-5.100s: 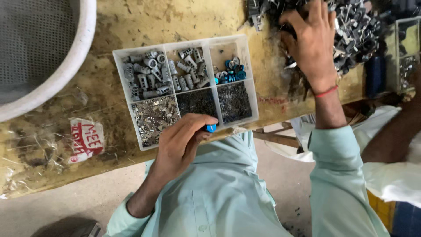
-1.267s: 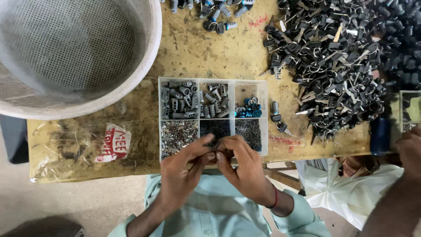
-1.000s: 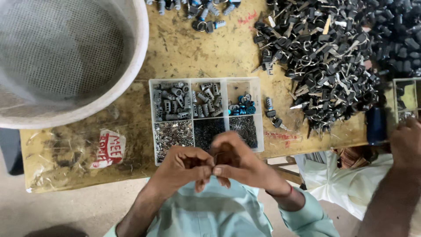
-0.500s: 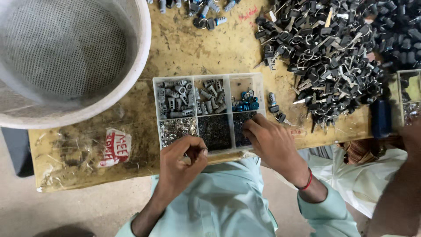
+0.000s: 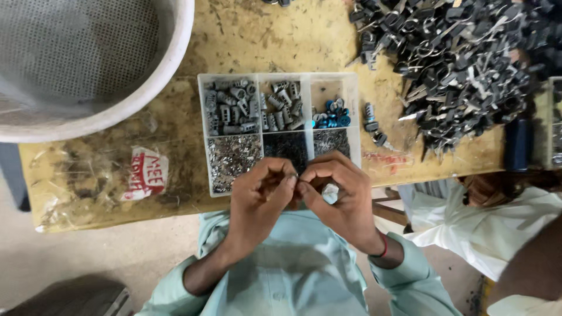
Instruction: The person assembles lock cylinders by hand, picking small metal components from a compartmentalized tray and inserting them into cylindrical housings. They repeatedly insert pins and springs, then place the assembled units on the table. The process is repeated for multiple units throughout the clip.
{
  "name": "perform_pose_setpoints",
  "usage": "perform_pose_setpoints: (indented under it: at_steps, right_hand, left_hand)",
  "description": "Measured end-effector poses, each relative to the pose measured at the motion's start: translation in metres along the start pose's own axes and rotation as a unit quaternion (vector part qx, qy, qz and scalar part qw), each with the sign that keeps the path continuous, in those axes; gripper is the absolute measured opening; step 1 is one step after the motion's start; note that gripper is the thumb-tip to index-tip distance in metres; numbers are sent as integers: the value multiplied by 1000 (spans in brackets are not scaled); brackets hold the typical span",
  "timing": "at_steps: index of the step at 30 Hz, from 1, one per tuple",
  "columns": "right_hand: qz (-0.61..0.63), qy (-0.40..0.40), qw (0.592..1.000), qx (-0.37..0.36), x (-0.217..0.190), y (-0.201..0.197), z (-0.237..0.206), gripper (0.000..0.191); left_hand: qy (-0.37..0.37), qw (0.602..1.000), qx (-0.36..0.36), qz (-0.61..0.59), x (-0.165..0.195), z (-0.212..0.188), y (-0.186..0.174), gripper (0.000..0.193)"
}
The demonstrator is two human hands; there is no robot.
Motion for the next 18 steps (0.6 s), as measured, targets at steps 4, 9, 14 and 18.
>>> perform_pose_setpoints:
  at_steps: [4, 9, 14, 18]
  right_hand:
    - [9, 30, 999, -11, -7, 7, -4, 12]
    - [43, 26, 997, -51, -9, 3, 1, 14]
    - [-5, 20, 998, -58, -9, 3, -1, 16]
    - [1, 13, 998, -59, -7, 1, -1, 17]
  left_hand:
    - [-28, 996, -40, -73, 5, 0, 0, 9]
    - [-5, 997, -70, 15, 17, -3, 0, 7]
    - [15, 997, -55, 56, 19, -2, 3, 8]
    - [15, 995, -70, 74, 22, -2, 3, 6]
Point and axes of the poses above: each hand's wrist, its own z-axis towards the middle knuckle, its own y-axis out of the palm, x = y × z, the point moved 7 cm from there along z, towards the middle knuckle, and after that the axes turned 14 degrees about -z, right-handed, at the moved point
